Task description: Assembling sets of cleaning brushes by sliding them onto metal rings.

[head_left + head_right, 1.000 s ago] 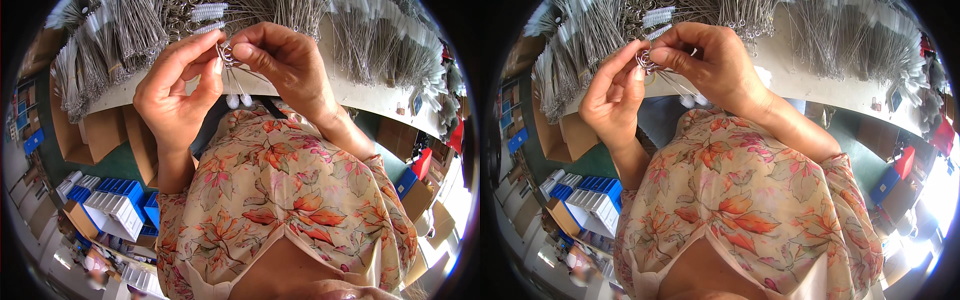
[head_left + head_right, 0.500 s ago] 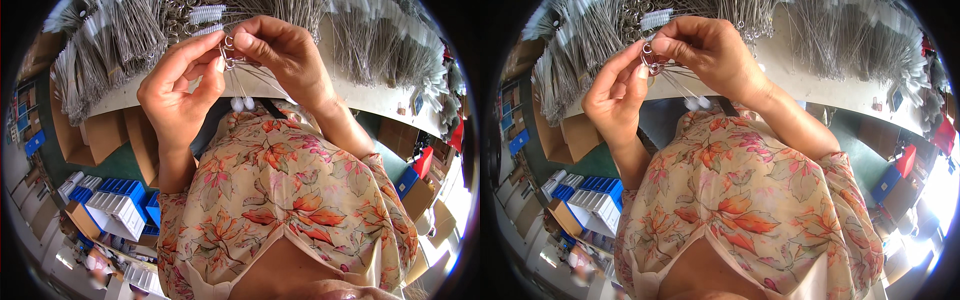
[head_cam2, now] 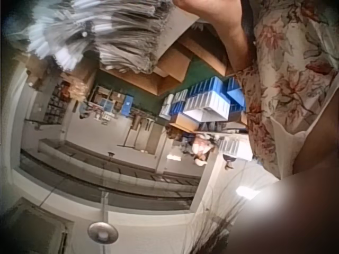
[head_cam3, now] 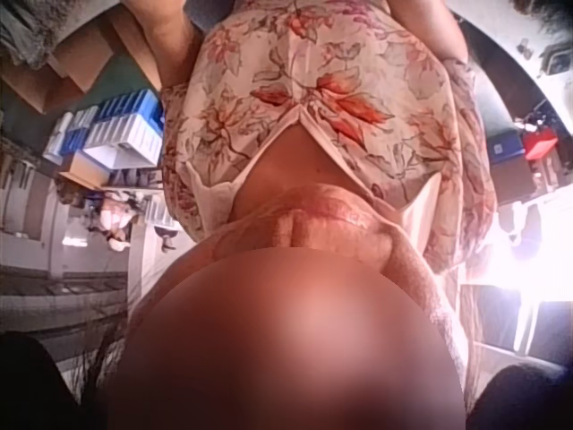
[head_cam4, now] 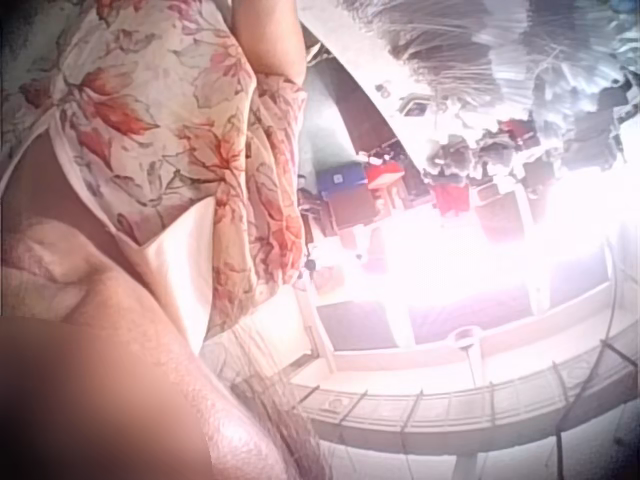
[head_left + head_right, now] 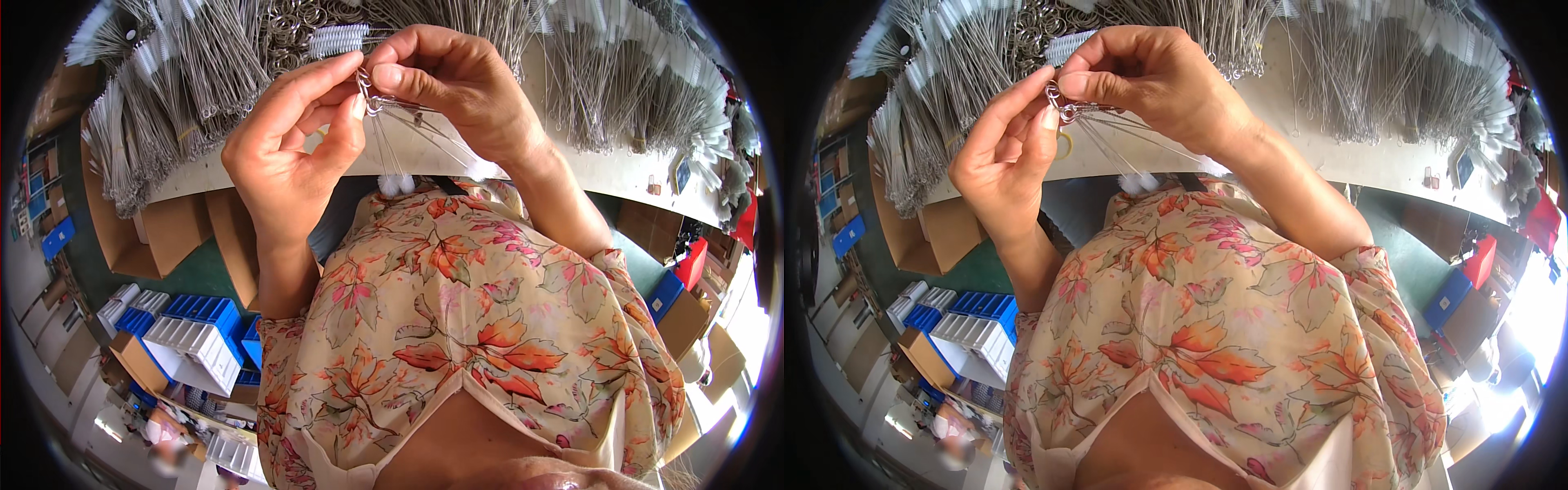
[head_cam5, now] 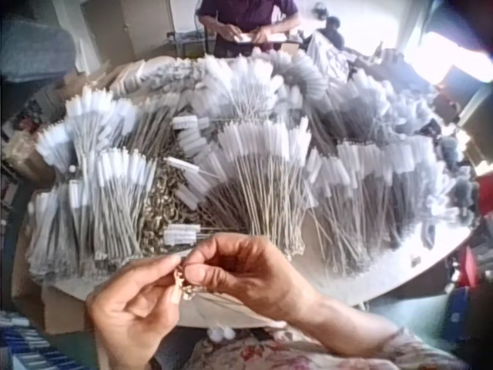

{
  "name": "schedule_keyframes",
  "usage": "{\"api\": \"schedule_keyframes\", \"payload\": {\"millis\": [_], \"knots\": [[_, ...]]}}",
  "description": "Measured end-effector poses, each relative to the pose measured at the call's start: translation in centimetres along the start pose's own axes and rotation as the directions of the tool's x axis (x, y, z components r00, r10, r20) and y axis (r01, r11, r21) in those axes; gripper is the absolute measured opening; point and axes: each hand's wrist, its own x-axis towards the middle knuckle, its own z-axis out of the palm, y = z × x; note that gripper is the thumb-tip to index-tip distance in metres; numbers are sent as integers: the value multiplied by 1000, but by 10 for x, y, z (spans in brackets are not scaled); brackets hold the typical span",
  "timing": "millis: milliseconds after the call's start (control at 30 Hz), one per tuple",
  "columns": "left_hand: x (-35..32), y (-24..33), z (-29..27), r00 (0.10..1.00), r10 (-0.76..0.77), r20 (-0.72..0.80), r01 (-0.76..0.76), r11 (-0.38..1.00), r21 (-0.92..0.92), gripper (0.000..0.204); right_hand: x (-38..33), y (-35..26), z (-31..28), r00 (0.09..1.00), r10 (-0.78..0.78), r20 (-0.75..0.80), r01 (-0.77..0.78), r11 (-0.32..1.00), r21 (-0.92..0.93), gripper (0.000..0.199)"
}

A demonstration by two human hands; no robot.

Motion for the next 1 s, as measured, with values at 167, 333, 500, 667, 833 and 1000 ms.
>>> {"api": "schedule_keyframes", "payload": {"millis": [167, 333, 500, 667, 833, 1000], "knots": [[4, -5, -2, 1000, 22, -17, -21, 1000, 17, 28, 13, 3, -12, 983, 102, 154, -105, 994, 10, 16], [3, -7, 0, 999, 54, -3, -54, 998, 27, 28, 15, 2, -18, 962, 163, 220, -188, 977, 100, 16], [-1, -8, 4, 998, 46, -32, -45, 998, 37, 29, 13, 4, -27, 935, 170, 310, -175, 984, -12, 17], [-1, -5, 3, 994, -91, -59, 90, 996, -10, 29, 10, 5, -26, 951, 188, 246, -212, 974, 74, 19], [-1, -5, 2, 995, -99, -22, 99, 995, -29, 29, 8, 0, -28, 943, 156, 293, -152, 988, -34, 24], [2, -5, 3, 996, -87, -6, 87, 996, -19, 29, 12, -9, -30, 945, 171, 279, -122, 976, -183, 26]]}}
